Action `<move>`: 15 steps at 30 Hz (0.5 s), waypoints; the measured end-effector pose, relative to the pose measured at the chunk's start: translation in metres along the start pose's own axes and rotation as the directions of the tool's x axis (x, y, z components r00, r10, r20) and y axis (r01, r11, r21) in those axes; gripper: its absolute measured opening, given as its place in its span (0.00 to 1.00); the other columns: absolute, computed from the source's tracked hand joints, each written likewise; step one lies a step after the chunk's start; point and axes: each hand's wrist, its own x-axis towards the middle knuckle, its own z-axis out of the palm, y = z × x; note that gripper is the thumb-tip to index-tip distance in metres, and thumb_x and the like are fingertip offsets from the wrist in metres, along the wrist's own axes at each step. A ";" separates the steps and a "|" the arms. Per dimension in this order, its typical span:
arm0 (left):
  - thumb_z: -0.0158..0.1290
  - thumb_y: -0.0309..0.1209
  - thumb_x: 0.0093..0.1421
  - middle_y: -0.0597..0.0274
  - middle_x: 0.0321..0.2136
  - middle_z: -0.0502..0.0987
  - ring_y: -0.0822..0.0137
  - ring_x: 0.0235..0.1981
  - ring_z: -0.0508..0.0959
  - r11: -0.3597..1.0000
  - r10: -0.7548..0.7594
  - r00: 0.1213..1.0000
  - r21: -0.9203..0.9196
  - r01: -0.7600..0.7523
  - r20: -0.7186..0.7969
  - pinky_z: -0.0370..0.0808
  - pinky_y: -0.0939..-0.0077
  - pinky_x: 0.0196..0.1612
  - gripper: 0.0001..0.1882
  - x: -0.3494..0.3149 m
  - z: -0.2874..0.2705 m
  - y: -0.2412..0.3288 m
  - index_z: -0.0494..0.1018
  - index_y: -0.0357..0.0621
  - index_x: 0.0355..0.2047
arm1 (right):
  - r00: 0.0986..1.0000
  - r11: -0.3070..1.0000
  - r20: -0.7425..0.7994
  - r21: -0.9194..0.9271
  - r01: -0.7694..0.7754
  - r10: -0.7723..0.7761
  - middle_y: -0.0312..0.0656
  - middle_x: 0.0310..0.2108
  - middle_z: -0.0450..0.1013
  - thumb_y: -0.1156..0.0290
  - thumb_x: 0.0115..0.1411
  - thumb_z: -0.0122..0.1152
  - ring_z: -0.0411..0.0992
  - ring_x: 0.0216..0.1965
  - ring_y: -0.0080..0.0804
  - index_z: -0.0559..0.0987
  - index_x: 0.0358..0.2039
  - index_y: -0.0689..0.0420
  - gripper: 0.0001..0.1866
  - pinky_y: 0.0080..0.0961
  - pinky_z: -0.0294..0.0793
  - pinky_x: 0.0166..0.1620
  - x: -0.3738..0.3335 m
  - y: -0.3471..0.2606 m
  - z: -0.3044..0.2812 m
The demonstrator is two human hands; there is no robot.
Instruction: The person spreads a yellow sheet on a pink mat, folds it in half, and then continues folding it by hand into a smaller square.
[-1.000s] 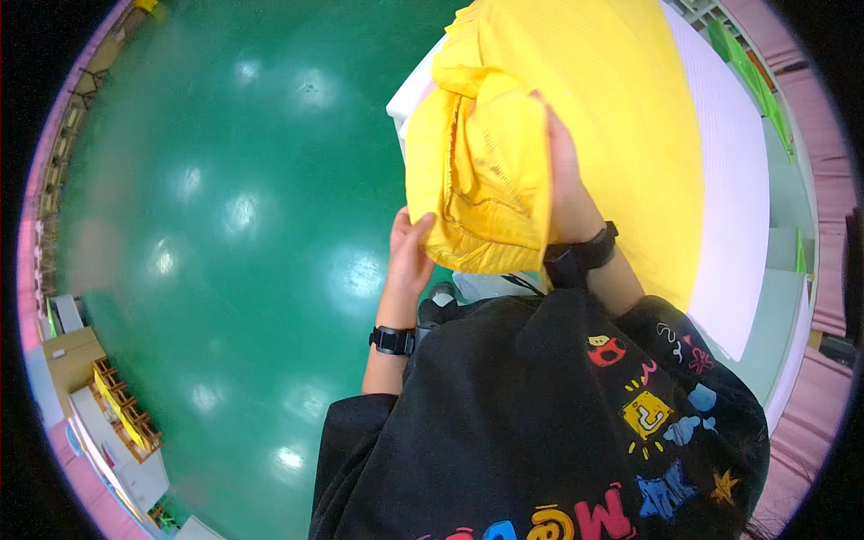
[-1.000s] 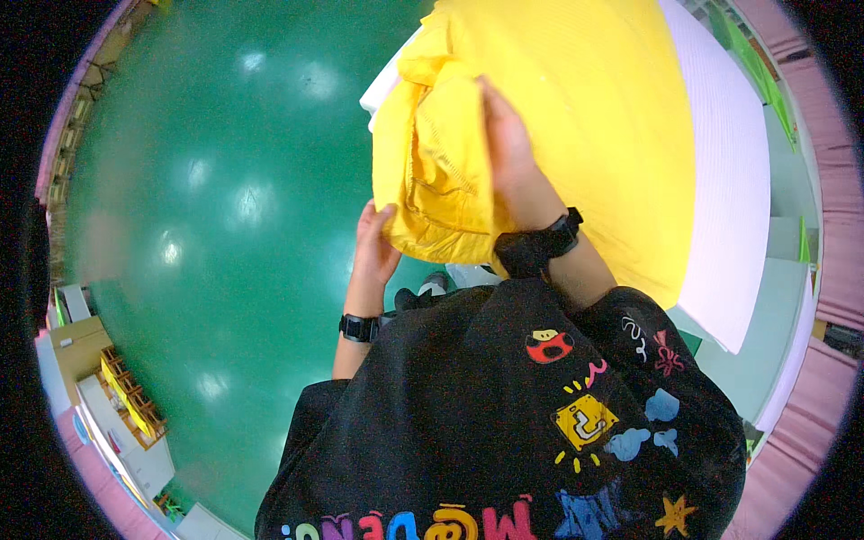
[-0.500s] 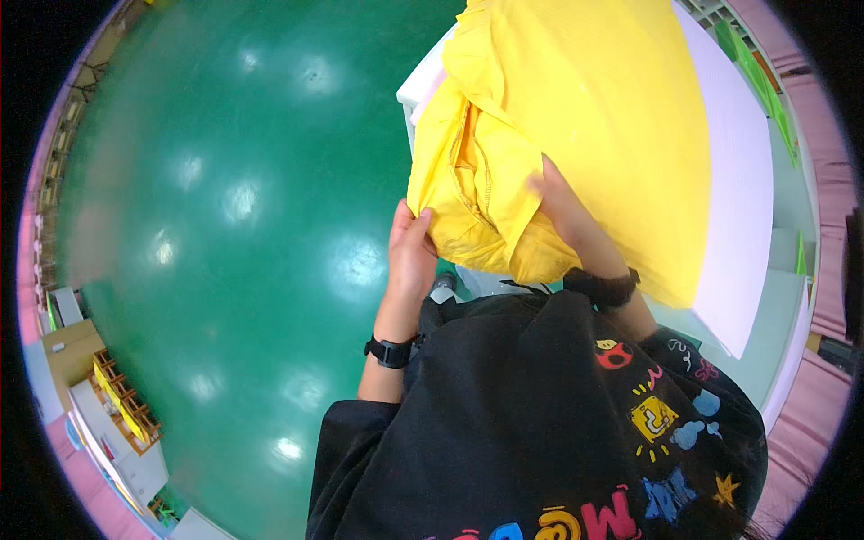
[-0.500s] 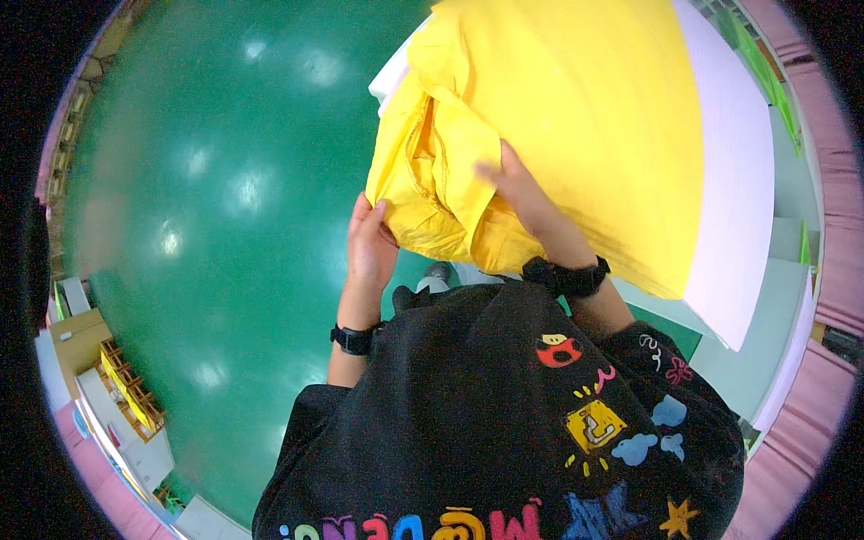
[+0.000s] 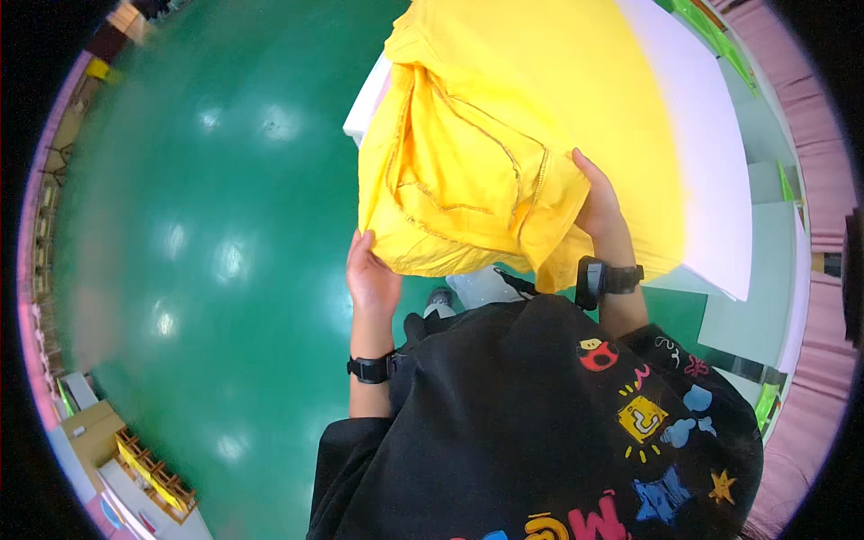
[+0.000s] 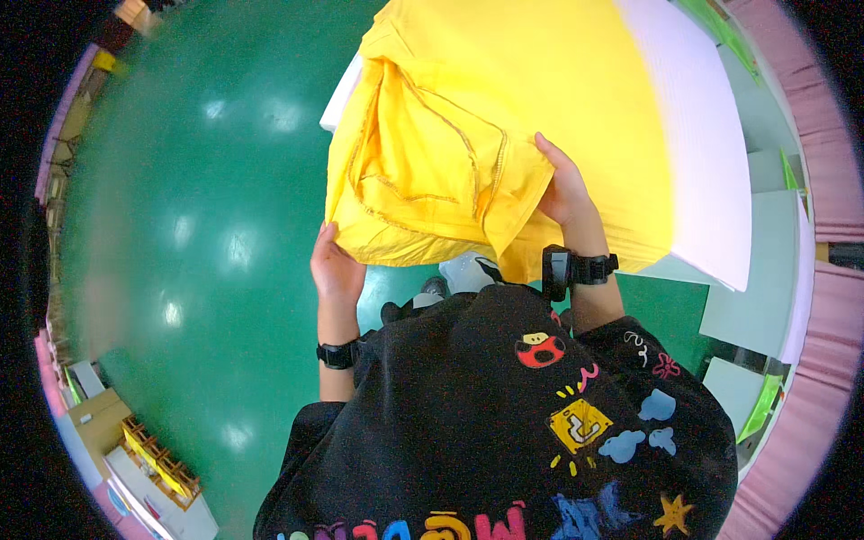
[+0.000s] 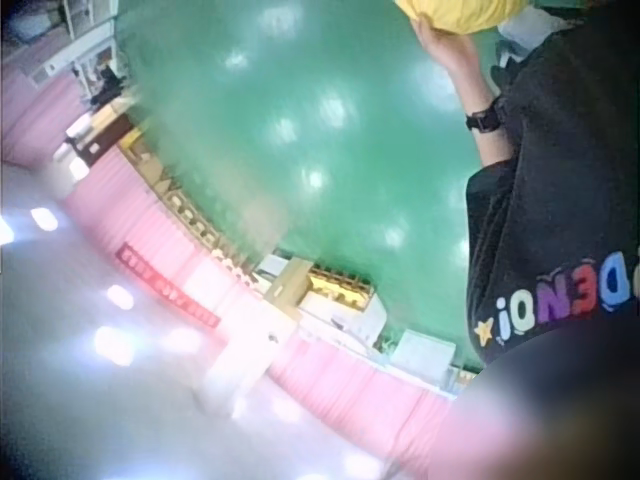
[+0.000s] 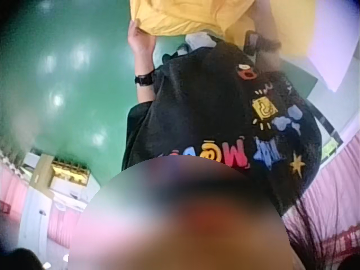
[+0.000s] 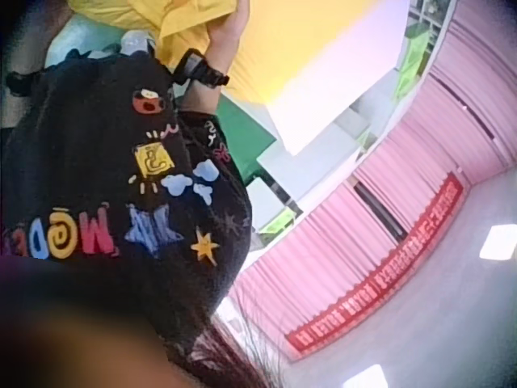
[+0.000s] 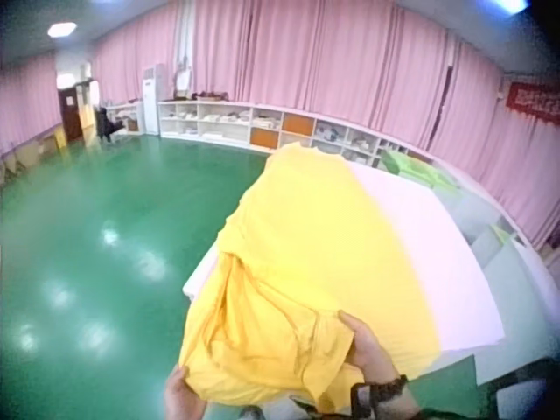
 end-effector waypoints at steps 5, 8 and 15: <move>0.36 0.30 0.60 0.55 0.51 0.65 0.60 0.53 0.65 0.995 -0.087 0.996 -0.050 0.086 -0.020 0.60 0.63 0.56 0.20 0.007 -0.015 0.003 0.59 0.38 0.53 | 0.973 0.983 -0.162 -0.107 0.147 -0.163 0.42 0.45 0.70 0.60 0.61 0.44 0.69 0.46 0.35 0.67 0.49 0.60 0.20 0.33 0.68 0.49 0.001 0.000 -0.036; 0.36 0.31 0.60 0.55 0.52 0.65 0.59 0.54 0.64 0.995 -0.099 0.995 -0.028 0.098 -0.024 0.60 0.61 0.56 0.20 0.007 -0.014 0.006 0.59 0.37 0.53 | 0.975 0.988 -0.160 -0.044 0.151 -0.156 0.43 0.46 0.70 0.60 0.61 0.44 0.69 0.46 0.35 0.67 0.49 0.60 0.21 0.33 0.68 0.50 -0.005 0.001 -0.035; 0.38 0.35 0.60 0.53 0.54 0.63 0.56 0.56 0.61 0.979 -0.124 0.987 -0.149 0.138 0.098 0.54 0.58 0.59 0.24 0.009 -0.013 -0.001 0.57 0.36 0.54 | 0.986 0.981 -0.006 0.099 0.168 -0.168 0.45 0.44 0.71 0.59 0.60 0.46 0.71 0.44 0.38 0.69 0.48 0.60 0.21 0.36 0.70 0.47 -0.016 0.001 -0.013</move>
